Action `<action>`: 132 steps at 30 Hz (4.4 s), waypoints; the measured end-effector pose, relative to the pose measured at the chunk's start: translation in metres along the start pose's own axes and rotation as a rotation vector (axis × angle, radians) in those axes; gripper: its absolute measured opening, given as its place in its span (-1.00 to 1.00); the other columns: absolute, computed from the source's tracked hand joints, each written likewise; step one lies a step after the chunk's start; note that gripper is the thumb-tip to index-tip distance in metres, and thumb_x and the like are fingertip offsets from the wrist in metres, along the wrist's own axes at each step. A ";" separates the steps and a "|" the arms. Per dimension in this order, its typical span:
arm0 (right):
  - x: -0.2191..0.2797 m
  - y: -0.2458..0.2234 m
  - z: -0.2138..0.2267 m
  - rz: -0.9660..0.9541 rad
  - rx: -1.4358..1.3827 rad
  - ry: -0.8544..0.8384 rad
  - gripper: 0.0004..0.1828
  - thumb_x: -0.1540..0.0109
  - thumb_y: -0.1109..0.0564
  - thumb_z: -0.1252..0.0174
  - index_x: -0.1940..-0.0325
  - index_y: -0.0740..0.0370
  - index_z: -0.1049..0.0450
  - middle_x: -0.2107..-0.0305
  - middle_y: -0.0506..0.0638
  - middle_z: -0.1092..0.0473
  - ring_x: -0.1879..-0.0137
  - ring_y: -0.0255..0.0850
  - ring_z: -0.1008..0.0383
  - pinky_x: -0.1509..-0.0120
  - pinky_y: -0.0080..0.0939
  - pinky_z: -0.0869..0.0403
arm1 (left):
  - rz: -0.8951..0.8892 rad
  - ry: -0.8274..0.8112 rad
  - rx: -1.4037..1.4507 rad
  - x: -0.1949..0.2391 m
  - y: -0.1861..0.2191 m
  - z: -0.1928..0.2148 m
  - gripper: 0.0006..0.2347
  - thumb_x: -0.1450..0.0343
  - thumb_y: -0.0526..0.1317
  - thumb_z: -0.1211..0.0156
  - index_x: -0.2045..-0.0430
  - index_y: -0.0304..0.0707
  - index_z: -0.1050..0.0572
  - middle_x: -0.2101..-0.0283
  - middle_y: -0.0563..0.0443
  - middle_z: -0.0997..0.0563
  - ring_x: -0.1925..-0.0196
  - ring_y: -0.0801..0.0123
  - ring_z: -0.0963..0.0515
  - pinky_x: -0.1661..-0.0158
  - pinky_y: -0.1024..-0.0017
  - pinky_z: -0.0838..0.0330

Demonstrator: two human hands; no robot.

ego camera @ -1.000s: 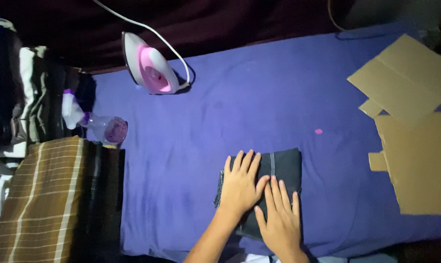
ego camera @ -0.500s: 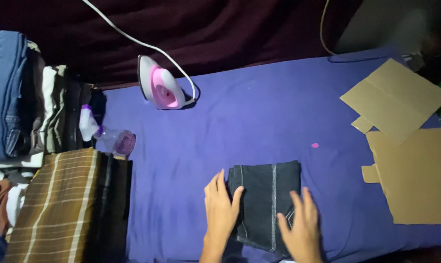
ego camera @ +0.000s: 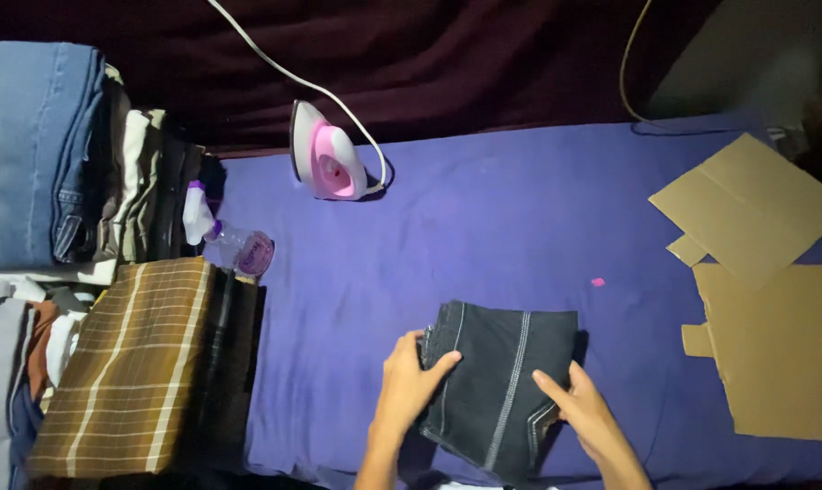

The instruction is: The person is ironing a pair of denim shorts on a flat surface and then folding them.

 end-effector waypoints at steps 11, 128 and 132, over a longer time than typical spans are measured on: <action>-0.018 -0.002 -0.069 0.070 -0.396 0.008 -0.64 -0.25 0.19 -0.18 -0.01 0.49 -0.29 0.11 0.22 -0.45 0.08 -0.04 -0.60 0.06 0.14 -0.68 | -0.615 0.277 -0.339 -0.038 0.068 0.025 -0.43 -0.33 -0.12 -0.35 -0.21 -0.44 -0.35 -0.14 -0.27 -0.50 -0.26 -0.18 -0.39 -0.25 -0.04 -0.18; -0.061 -0.102 -0.068 0.177 0.739 -0.458 -0.35 -0.04 -0.15 -0.41 -0.07 0.32 -0.55 0.16 0.09 -0.57 0.02 -0.17 -0.54 -0.12 -0.15 -0.49 | 0.012 -0.040 0.136 -0.045 -0.087 -0.010 -0.48 -0.45 0.15 -0.11 -0.04 -0.35 -0.58 0.07 -0.25 -0.69 -0.02 0.10 -0.65 -0.06 0.27 -0.47; -0.033 -0.101 -0.071 0.236 0.803 -0.488 -0.44 -0.04 -0.10 -0.40 -0.02 0.22 -0.52 0.23 -0.01 -0.57 0.07 -0.26 -0.55 -0.08 -0.23 -0.47 | 0.055 -0.256 0.352 -0.031 -0.095 -0.004 -0.50 -0.42 0.09 -0.18 -0.04 -0.41 -0.55 0.06 -0.14 -0.70 0.05 0.23 -0.66 0.03 0.34 -0.52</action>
Point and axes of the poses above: each hand's wrist, its own x-axis away from the middle knuckle, its own z-axis out of the back of the hand, y = z × x, the point moved 2 cm from there along -x, towards the middle knuckle
